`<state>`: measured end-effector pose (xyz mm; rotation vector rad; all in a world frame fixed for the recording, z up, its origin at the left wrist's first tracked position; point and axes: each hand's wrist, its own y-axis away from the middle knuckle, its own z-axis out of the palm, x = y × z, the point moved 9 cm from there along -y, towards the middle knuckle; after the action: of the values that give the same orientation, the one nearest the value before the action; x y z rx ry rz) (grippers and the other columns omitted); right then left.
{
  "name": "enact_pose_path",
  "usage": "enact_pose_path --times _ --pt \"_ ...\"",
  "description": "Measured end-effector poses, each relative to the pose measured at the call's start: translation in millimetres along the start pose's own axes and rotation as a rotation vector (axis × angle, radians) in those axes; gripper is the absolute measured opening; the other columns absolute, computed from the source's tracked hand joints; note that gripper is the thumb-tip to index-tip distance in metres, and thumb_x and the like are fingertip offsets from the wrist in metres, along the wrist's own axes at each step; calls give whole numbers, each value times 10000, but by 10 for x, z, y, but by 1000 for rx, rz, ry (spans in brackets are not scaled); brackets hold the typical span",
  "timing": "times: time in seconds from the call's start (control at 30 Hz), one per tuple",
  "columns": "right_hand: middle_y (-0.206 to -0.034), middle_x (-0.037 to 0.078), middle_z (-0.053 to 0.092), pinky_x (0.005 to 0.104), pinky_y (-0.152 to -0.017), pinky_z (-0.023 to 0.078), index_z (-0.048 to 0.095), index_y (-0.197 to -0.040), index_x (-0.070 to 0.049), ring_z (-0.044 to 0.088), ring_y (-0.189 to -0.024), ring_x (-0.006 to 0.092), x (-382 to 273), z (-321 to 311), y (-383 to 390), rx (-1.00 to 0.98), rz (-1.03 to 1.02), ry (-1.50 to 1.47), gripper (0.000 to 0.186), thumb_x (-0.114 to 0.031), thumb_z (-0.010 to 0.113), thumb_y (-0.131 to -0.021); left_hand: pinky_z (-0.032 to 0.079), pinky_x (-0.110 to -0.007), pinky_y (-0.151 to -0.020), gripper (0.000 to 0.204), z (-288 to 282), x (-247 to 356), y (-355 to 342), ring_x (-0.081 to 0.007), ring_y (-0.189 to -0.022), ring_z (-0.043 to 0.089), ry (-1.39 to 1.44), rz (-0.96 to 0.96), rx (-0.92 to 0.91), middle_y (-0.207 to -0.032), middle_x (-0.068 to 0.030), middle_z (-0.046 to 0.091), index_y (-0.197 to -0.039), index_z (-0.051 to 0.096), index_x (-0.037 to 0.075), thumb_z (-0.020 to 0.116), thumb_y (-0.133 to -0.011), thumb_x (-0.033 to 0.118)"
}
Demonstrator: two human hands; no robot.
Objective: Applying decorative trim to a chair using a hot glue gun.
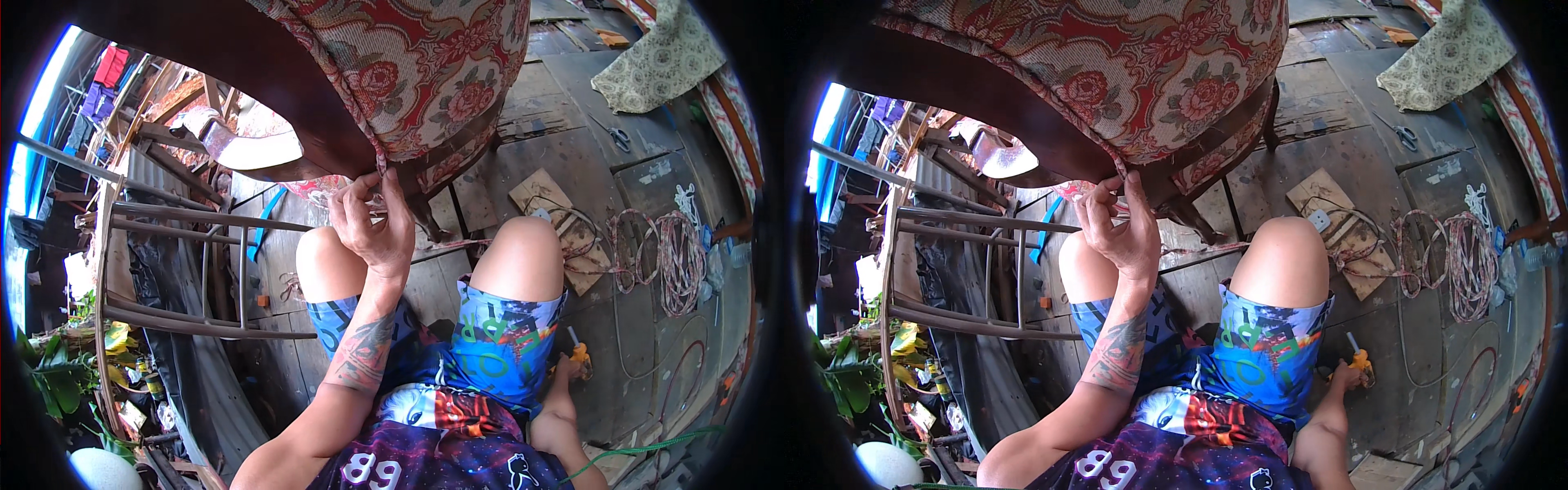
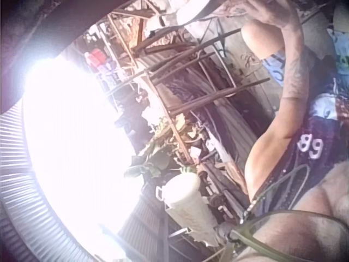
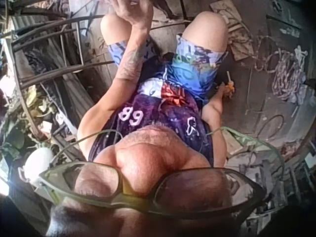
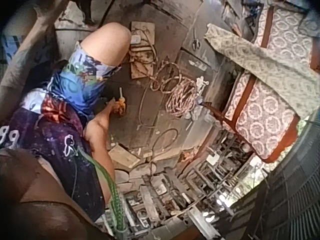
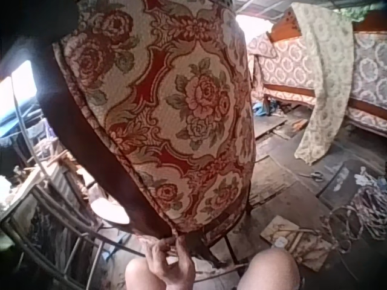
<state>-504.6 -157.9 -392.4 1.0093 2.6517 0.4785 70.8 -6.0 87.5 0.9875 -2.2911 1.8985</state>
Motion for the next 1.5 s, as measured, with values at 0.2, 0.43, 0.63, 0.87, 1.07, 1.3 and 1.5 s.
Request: enact_pose_path --times 0.2,0.43,0.63,0.87,1.07,1.3,1.5 --pt "-1228 263 656 492 -983 516 576 -1248 93 637 -1162 417 -520 -325 134 -20 -185 111 661 -381 768 -829 411 -272 -664 165 32 -70 82 -128 -723 469 115 -214 -37 -823 -27 593 -921 641 18 782 -880 94" --pt "-1176 183 715 326 -911 522 641 -1275 61 692 -1036 224 -3150 -2277 2052 -177 -1070 -854 381 -181 663 -981 460 -225 -705 142 60 -133 134 -78 -797 562 314 -395 -112 -872 -18 630 -970 615 11 714 -960 112" --pt "-1019 127 745 272 -790 536 737 -1109 13 684 -899 129 -3981 -2716 4374 -680 -1518 -991 231 -150 713 -948 462 -222 -644 130 45 -252 245 -58 -722 558 577 -704 -181 -842 4 652 -989 647 -1 708 -966 111" --pt "-990 71 747 219 -779 544 729 -1119 46 669 -872 89 -4140 -2169 4993 -1116 -1231 -1048 213 -80 707 -949 507 -236 -755 150 330 -245 424 -80 -820 621 1130 -1040 -270 -952 -38 691 -1100 654 -17 651 -997 92" --pt "-907 79 749 225 -696 550 729 -1088 44 665 -801 71 -4095 -2138 4985 -1073 -1168 -1243 205 -89 727 -932 524 -260 -840 152 314 -322 415 -108 -897 653 1084 -1030 -353 -1013 -60 713 -1104 659 -24 654 -987 74" --pt "-941 86 734 251 -734 546 731 -1060 29 671 -819 111 -4101 -2177 4964 -945 -1257 -1266 166 -37 732 -908 525 -262 -849 141 222 -292 284 -115 -887 661 981 -932 -416 -986 -58 712 -1079 665 -24 676 -974 70" --pt "-947 97 719 278 -734 546 735 -1013 8 682 -821 153 -4024 -2486 4994 -510 -1515 -1322 128 18 733 -885 495 -201 -715 121 -103 -353 50 -57 -789 611 695 -736 -182 -872 -22 679 -1040 653 -12 693 -971 79"
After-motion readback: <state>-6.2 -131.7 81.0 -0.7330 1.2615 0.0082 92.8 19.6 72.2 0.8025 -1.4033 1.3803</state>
